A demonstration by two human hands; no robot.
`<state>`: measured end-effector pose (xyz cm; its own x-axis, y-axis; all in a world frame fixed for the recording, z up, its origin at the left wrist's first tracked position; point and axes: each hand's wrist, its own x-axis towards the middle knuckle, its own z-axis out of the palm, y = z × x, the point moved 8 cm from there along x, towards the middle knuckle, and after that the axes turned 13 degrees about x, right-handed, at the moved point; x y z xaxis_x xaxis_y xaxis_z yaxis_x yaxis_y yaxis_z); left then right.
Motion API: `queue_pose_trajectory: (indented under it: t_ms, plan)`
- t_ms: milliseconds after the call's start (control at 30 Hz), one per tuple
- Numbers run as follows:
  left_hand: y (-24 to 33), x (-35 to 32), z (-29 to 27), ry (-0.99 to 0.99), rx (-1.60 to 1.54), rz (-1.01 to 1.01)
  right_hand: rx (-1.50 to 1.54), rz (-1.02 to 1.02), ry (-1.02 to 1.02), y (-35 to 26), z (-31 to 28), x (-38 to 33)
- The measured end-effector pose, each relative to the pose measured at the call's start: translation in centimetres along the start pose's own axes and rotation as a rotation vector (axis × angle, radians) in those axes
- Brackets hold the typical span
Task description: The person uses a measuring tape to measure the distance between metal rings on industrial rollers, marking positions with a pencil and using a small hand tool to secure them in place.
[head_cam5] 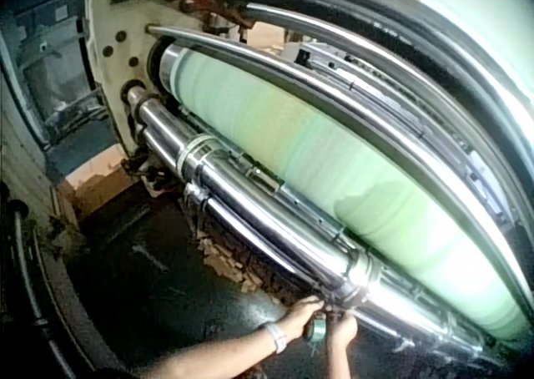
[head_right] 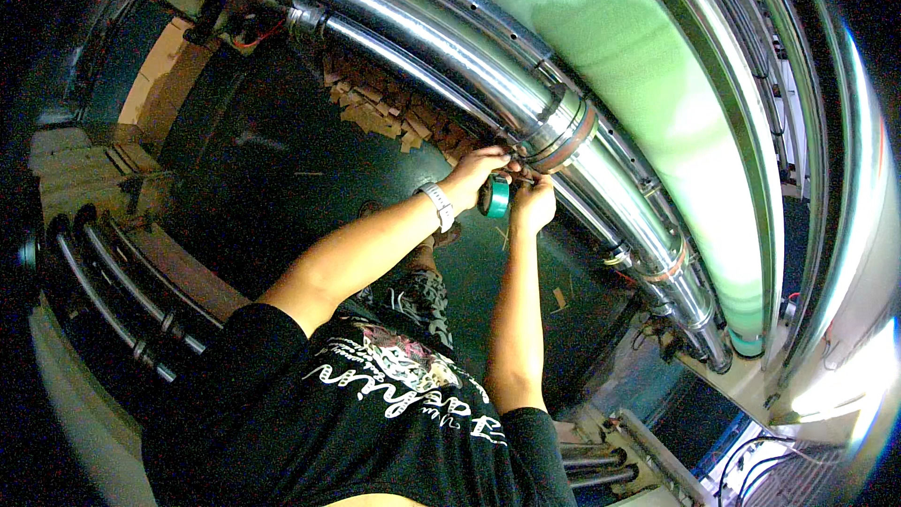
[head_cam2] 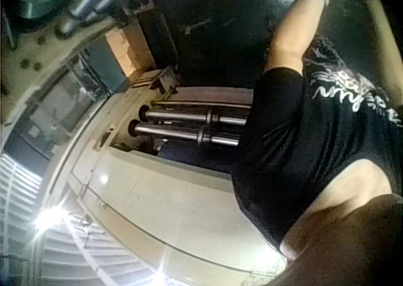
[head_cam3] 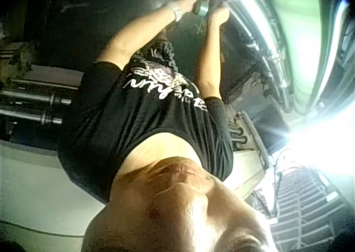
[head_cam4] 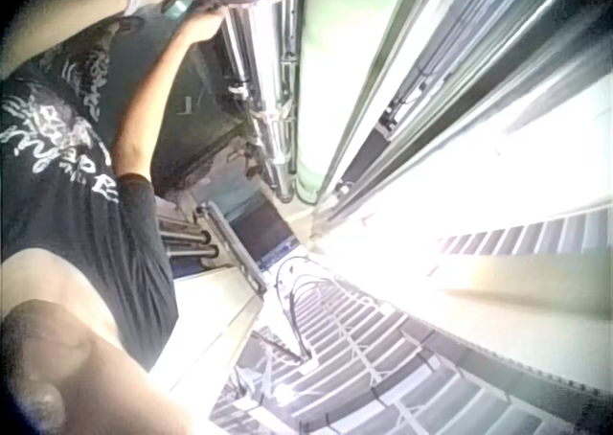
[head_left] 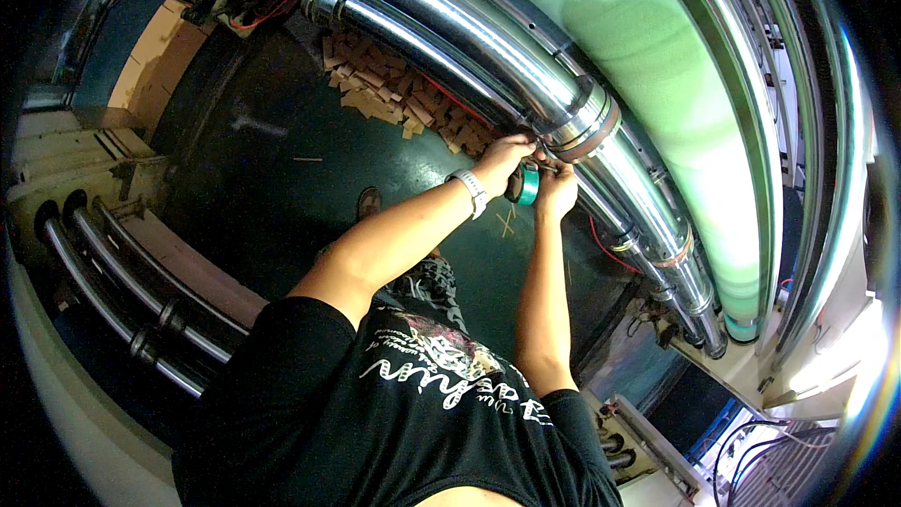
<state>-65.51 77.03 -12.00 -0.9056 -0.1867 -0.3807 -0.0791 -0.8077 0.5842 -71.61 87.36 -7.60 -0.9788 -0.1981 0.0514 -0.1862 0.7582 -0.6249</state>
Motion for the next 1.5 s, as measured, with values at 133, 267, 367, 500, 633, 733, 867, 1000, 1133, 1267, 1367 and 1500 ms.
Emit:
queue_pose_trajectory:
  t_ms: [133,267,367,500,633,733,867,1000,1133,1267,1367,1500]
  plan:
    - [-1.3,1.3,-0.6,0.058,-0.021,0.039,0.138,0.031,-0.063,2.0,1.3,0.8]
    - [-1.9,1.2,-0.9,0.028,-0.059,0.063,0.466,0.058,-0.14,1.8,2.5,0.1]
    - [-1.9,1.4,-0.9,0.018,-0.025,0.057,0.481,0.148,-0.144,1.9,2.6,-0.1]
    - [-0.8,0.3,-0.2,0.021,0.027,0.049,0.452,0.143,-0.119,2.6,2.5,0.1]
    - [-1.3,0.5,-0.6,-0.015,0.048,0.014,0.368,0.124,-0.218,3.2,2.3,1.1]
    - [-1.7,1.1,-0.6,-0.05,0.027,-0.011,0.399,0.202,-0.396,4.1,3.2,2.7]
    - [-1.6,0.7,-0.2,-0.084,-0.033,-0.043,0.437,0.23,-0.667,3.4,3.1,2.7]
    - [-1.7,0.5,-0.1,-0.12,-0.001,-0.094,0.368,0.307,-0.921,3.6,3.3,2.8]
    - [-0.9,0.7,-0.8,-0.185,0.185,-0.077,0.569,0.357,-1.142,0.6,3.7,1.7]
    - [-0.7,1.3,-2.9,-0.107,0.65,-0.064,0.918,0.658,-0.962,0.4,4.5,0.1]
    - [-0.4,-0.1,-5.6,0.039,0.7,-0.096,0.8,0.575,-0.867,1.3,4.3,0.3]
    - [0.5,-3.1,-8.8,0.126,0.771,-0.128,1.044,0.702,-0.777,-0.1,5.3,-1.3]
